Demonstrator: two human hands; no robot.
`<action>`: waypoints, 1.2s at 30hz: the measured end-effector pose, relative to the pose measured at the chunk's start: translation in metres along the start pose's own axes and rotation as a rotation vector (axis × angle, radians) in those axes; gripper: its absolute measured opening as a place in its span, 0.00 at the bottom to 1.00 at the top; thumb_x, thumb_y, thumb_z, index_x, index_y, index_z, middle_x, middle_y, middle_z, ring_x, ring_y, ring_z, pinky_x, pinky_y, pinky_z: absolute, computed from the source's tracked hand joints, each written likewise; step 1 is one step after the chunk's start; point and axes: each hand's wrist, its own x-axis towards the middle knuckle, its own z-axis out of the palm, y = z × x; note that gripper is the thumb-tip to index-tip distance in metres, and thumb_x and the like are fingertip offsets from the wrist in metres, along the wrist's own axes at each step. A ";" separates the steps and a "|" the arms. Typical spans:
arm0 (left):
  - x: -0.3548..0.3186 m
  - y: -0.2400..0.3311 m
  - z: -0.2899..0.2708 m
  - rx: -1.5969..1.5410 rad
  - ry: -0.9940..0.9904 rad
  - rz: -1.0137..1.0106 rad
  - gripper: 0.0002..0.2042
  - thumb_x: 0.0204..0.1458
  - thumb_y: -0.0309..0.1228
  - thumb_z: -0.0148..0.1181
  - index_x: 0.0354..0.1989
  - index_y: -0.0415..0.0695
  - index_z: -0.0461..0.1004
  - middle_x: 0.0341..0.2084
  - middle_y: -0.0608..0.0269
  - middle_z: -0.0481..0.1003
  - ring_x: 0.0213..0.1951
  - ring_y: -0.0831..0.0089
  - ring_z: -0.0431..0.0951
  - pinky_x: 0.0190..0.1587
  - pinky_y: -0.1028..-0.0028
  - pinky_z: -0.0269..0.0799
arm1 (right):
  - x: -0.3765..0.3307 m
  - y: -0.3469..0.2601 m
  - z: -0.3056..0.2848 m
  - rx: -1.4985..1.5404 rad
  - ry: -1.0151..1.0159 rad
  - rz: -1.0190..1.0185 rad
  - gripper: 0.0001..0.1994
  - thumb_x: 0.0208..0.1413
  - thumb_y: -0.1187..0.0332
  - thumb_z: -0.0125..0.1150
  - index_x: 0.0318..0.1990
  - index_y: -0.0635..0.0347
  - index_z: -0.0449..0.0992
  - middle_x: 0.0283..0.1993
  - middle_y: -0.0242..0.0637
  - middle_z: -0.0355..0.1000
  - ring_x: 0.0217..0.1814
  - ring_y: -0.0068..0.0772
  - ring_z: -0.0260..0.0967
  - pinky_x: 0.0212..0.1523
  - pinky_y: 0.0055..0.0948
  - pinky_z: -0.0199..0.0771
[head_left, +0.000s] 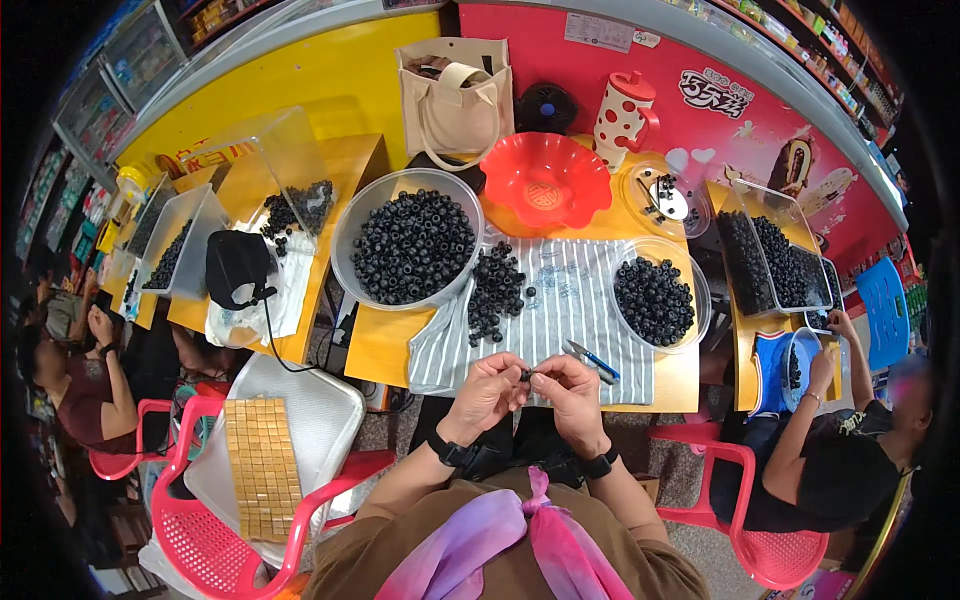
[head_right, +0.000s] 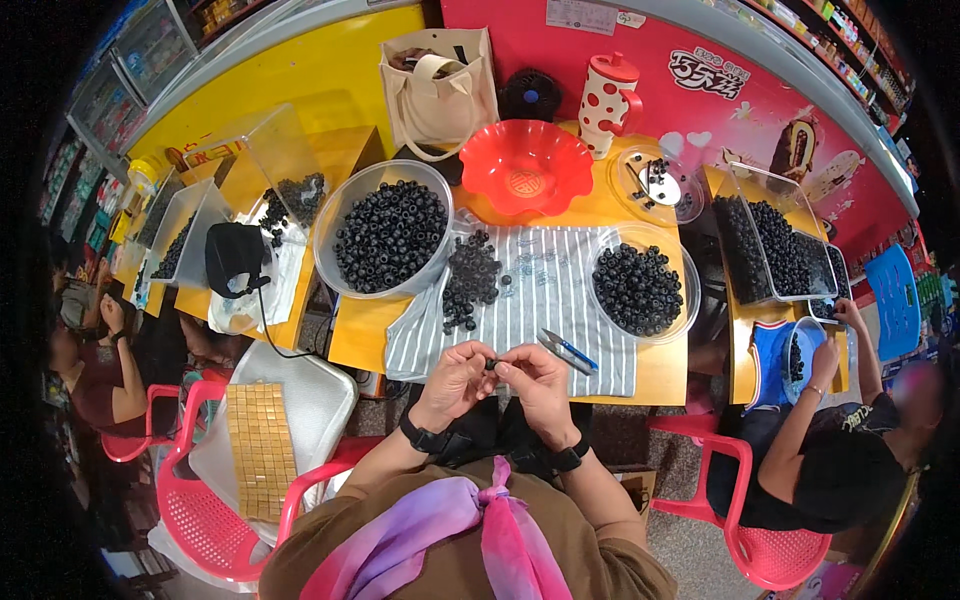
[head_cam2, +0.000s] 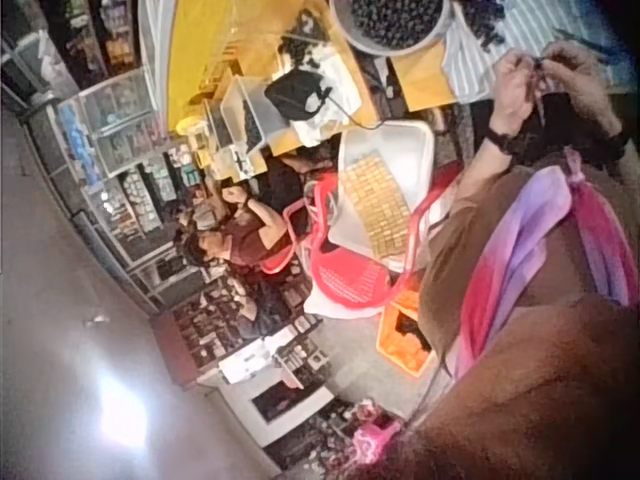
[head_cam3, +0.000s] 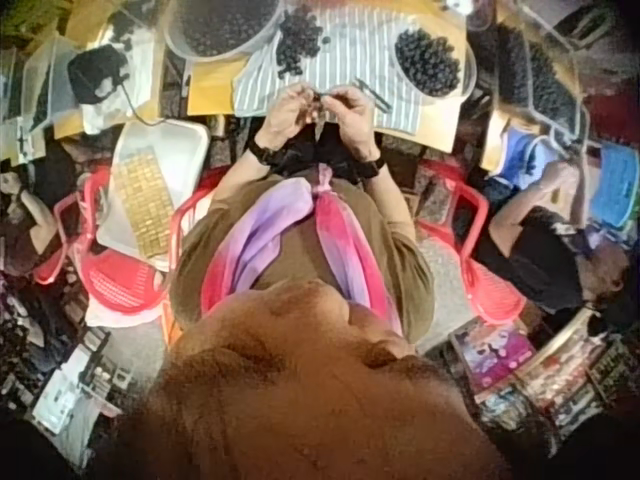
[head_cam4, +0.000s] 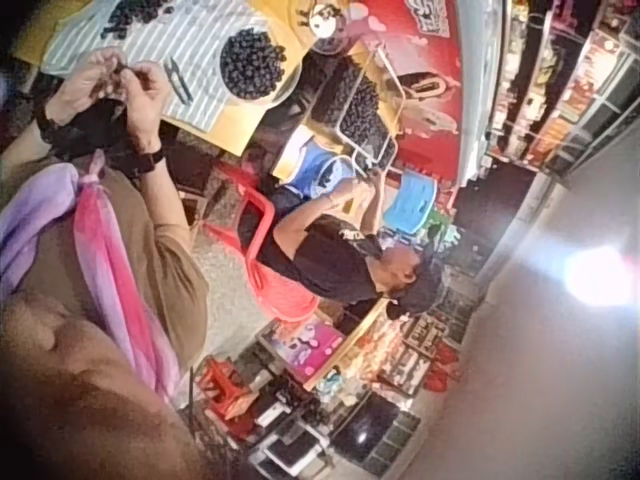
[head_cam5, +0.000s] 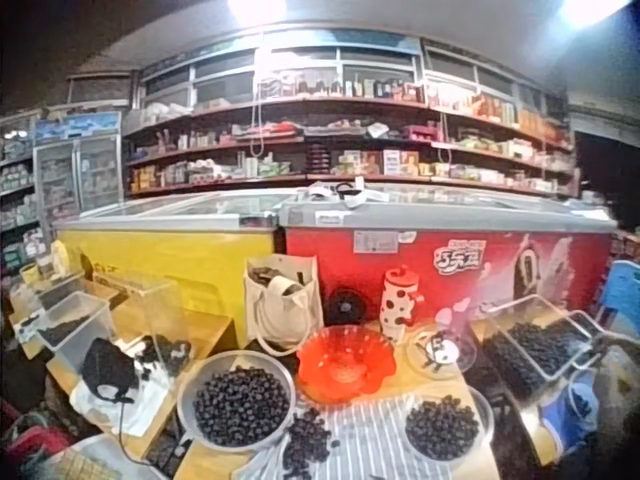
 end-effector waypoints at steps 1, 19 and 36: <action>0.000 0.000 0.000 0.025 0.007 0.010 0.09 0.55 0.32 0.60 0.38 0.39 0.74 0.25 0.62 0.77 0.23 0.76 0.77 0.22 0.83 0.70 | -0.001 -0.002 0.001 0.024 -0.012 0.011 0.02 0.53 0.79 0.59 0.34 0.65 0.75 0.31 0.29 0.72 0.33 0.17 0.69 0.37 0.19 0.68; -0.003 -0.002 -0.003 0.082 -0.074 0.011 0.10 0.55 0.24 0.58 0.45 0.36 0.74 0.30 0.61 0.77 0.29 0.77 0.78 0.29 0.82 0.75 | -0.007 -0.011 -0.005 -0.415 -0.065 -0.259 0.03 0.48 0.82 0.60 0.30 0.67 0.73 0.29 0.35 0.70 0.30 0.23 0.72 0.31 0.20 0.72; -0.001 0.009 0.006 0.466 0.006 -0.012 0.07 0.54 0.21 0.55 0.41 0.37 0.74 0.30 0.62 0.78 0.27 0.79 0.77 0.27 0.82 0.70 | -0.003 -0.022 -0.015 -0.869 -0.130 -0.462 0.04 0.44 0.76 0.62 0.27 0.62 0.73 0.25 0.41 0.66 0.27 0.45 0.68 0.27 0.37 0.66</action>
